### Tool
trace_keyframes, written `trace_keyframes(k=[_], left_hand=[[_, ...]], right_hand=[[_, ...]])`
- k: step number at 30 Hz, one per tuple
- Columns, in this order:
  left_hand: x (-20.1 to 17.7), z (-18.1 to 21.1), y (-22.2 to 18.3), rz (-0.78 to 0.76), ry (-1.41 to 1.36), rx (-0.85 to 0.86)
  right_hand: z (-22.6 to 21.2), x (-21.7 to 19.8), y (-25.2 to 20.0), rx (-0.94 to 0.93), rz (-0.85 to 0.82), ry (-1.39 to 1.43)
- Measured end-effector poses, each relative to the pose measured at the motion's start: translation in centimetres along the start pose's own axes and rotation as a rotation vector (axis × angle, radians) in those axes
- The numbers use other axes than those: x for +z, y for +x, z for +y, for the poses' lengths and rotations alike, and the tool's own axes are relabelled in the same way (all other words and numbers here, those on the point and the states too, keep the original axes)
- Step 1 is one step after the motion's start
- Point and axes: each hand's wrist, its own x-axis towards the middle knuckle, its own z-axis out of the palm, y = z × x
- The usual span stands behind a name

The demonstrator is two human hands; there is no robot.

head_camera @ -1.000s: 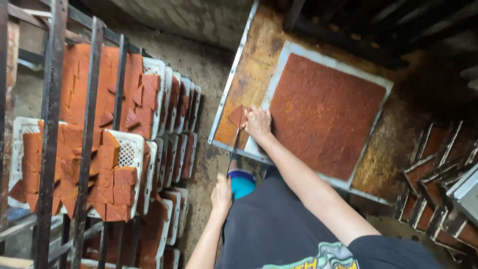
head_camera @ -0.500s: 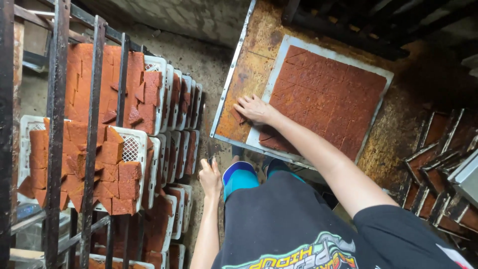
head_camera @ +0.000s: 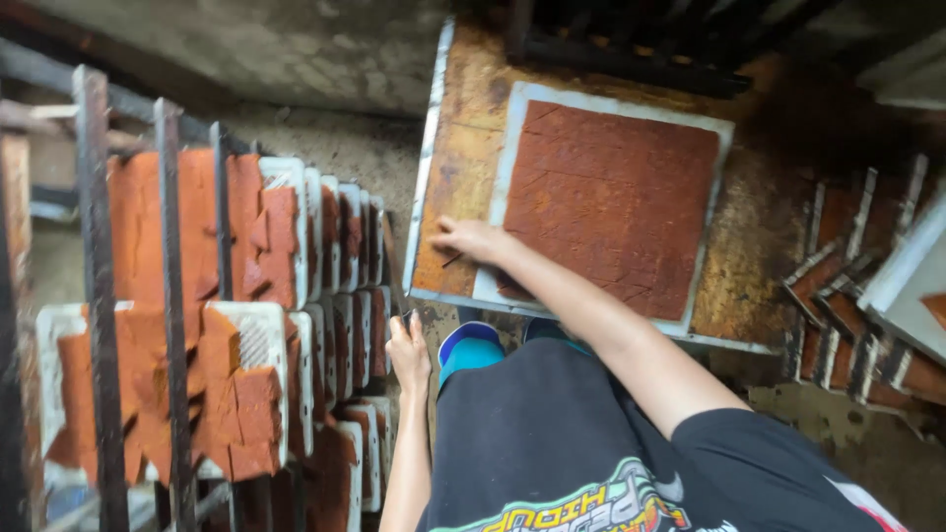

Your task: The person uses a knife to cut a large sheet of reddish-brown food into triangular pieces on a wooden table. They repeatedly pick up the cut pieces and place them onto a nearby metal tray.

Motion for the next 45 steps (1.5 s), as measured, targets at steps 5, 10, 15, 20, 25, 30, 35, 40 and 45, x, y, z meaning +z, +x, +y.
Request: trace_keyframes(k=[5,10,15,20,25,30,35,40,45], left_hand=[[1.2,0.2,1.3,-0.003,-0.041,0.035],[3.6,-1.2,2.8,0.021,-0.076,0.079],[5.1,-1.2,4.6,0.093,-0.064,0.092],[4.0,0.0,4.0,0.142,-0.061,0.136],[3.5,1.7,3.1,0.168,-0.018,0.078],[3.3,3.9,2.6,0.091,-0.559,-0.098],[3.1,4.8,4.0,0.089,-0.613,-0.012],[3.7,7.7,4.1,0.095,-0.654,-0.052],[4.3,11.1,2.7,0.113,-0.540,-0.053]], right_hand=[[11.7,4.3,6.1,-0.334,0.434,-0.791],[16.8,4.8,5.0,-0.289,0.602,-0.636],[9.3,5.7,-0.1,-0.582,0.708,-0.849],[11.9,9.2,4.1,-0.627,0.735,-1.022],[11.1,8.4,4.6,-0.447,0.512,-0.979],[-3.7,-4.6,-14.7,0.023,0.262,0.934],[1.2,-14.4,-35.5,0.180,1.008,0.281],[18.3,-20.7,-53.3,0.809,0.958,0.029],[41.3,-26.7,-57.8,0.643,1.338,-0.353]])
